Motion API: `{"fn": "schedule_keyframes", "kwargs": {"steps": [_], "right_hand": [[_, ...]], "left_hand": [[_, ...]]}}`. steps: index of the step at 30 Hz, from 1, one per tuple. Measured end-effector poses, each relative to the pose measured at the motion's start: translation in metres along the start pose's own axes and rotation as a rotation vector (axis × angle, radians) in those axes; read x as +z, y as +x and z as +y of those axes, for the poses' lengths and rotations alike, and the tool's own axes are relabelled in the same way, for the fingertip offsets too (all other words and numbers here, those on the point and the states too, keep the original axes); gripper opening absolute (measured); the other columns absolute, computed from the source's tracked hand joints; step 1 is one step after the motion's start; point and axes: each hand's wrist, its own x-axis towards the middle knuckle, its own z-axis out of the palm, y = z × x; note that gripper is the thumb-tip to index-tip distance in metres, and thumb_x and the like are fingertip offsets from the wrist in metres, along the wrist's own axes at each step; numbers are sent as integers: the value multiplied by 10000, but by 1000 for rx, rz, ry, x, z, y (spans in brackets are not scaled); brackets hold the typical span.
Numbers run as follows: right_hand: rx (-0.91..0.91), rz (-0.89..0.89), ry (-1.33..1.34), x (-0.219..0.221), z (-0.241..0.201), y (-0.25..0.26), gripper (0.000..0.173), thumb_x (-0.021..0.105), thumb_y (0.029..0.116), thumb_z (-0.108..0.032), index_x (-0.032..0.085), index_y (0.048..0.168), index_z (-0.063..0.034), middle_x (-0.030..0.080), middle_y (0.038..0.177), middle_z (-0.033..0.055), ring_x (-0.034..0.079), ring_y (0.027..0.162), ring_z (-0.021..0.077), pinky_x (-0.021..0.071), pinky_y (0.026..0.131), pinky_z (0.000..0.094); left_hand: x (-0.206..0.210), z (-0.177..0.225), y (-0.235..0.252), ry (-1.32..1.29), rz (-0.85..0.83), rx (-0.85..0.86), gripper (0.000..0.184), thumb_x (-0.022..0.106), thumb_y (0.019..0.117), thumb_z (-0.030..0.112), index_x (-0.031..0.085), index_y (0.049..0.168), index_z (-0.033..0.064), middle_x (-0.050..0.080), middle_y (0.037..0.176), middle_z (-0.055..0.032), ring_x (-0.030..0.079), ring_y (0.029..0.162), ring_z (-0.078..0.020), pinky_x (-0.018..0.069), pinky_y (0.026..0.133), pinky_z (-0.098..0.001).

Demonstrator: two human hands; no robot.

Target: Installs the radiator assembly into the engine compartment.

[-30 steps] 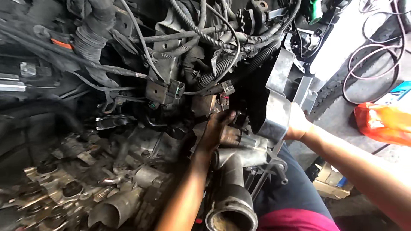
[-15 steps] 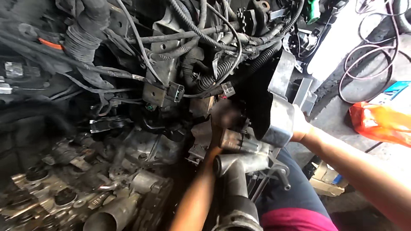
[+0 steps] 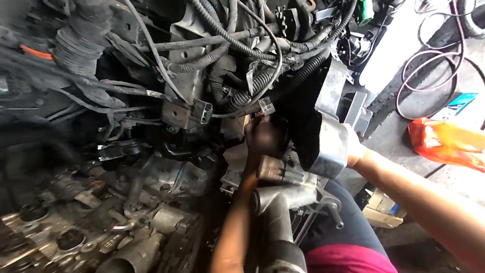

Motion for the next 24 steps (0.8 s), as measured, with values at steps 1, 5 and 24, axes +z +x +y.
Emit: {"fn": "schedule_keyframes", "kwargs": {"steps": [1,5,24], "right_hand": [[-3,19,0,-1,-1,1,393,641,752,-470,741,826,-98,695,752,92,668,638,227,490,504,379],[11,3,20,2,-1,-3,373,635,765,-439,713,783,-74,700,761,106,687,678,259,513,537,420],[13,-2,-3,-1,-3,-1,435,645,737,-469,750,867,-67,709,804,117,687,674,265,504,517,416]], "left_hand": [[-7,10,0,103,-27,-45,248,453,1098,205,644,1055,52,595,824,95,564,711,68,525,701,-156],[-32,50,-7,142,-296,-249,266,400,1097,297,566,1162,100,575,836,56,540,665,33,487,599,-152],[-2,180,-1,837,-508,-416,104,661,989,58,690,1027,-35,667,905,-156,619,808,-185,512,773,-334]]}}
